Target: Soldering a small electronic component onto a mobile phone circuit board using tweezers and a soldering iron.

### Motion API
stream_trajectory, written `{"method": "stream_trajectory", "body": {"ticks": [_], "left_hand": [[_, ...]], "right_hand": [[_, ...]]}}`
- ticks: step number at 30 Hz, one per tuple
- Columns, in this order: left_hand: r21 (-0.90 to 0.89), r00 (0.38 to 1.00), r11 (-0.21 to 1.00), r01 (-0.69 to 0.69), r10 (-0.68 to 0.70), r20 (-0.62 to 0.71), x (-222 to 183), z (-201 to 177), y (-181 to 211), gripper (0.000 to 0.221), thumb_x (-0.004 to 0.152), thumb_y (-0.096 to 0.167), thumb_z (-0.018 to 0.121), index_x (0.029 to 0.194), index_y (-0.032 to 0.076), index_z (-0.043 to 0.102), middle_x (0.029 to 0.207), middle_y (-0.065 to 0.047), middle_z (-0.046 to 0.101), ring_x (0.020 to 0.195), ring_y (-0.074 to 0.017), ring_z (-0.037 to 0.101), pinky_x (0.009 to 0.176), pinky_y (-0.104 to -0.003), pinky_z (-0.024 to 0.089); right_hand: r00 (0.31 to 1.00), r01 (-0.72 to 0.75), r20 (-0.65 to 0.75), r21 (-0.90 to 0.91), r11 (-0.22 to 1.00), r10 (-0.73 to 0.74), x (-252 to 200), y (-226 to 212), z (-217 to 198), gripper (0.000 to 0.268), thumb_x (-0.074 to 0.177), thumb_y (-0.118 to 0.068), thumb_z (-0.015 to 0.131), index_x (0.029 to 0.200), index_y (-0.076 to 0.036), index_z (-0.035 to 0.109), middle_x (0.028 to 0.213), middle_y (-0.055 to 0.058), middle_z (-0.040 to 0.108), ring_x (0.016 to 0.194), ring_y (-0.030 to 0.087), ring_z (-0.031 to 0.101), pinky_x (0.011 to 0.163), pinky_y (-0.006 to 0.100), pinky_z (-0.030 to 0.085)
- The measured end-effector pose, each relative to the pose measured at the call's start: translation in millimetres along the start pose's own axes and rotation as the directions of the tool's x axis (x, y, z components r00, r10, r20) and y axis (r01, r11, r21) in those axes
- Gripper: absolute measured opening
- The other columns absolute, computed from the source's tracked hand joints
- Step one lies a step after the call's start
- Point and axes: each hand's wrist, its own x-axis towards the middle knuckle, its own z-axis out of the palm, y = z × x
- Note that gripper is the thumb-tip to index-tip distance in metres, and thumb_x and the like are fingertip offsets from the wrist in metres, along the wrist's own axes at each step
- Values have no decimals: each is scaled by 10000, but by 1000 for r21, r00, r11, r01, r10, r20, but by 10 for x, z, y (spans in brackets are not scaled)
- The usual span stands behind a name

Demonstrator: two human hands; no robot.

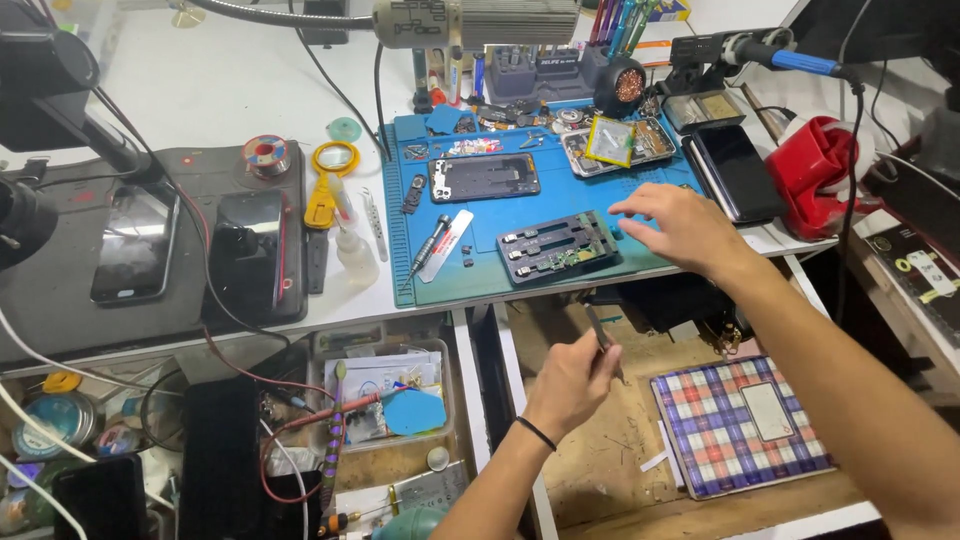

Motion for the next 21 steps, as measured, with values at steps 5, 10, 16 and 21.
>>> {"method": "stream_trajectory", "body": {"ticks": [5, 10, 16, 21], "left_hand": [[-190, 966, 982, -16, -34, -255, 86, -305, 246, 208, 1047, 243, 582, 939, 91, 675, 669, -123, 733, 622, -268, 748, 576, -366, 601], [-640, 885, 768, -1, -298, -358, 177, -483, 173, 222, 1067, 228, 537, 1054, 14, 594, 793, -223, 760, 667, -250, 766, 594, -343, 666], [-532, 789, 841, -99, -259, -557, 170, -579, 140, 249, 1081, 291, 513, 1056, 63, 610, 849, -194, 789, 687, -222, 776, 585, -333, 677], [-498, 694, 855, -142, -272, -666, 163, -763, 148, 270, 1095, 315, 478, 1092, 69, 587, 883, -175, 782, 723, -211, 773, 633, -328, 676]], "right_hand": [[926, -179, -253, 362, 915, 282, -486, -44, 334, 192, 1015, -230, 699, 1189, -258, 775, 1058, -41, 732, 927, 148, 690, 799, 287, 559], [779, -199, -370, 619, 760, 506, -831, -361, 645, 232, 1001, -70, 644, 1144, -173, 796, 963, 20, 730, 904, 151, 666, 823, 303, 536], [847, -76, -448, 428, 901, 284, -624, -206, 801, 248, 938, -105, 718, 1119, -246, 814, 941, -43, 755, 876, 164, 705, 819, 314, 556], [904, 8, -426, 81, 997, 27, -441, -317, 757, 143, 916, -238, 779, 1052, -280, 796, 945, -75, 716, 894, 167, 684, 825, 307, 502]]}}
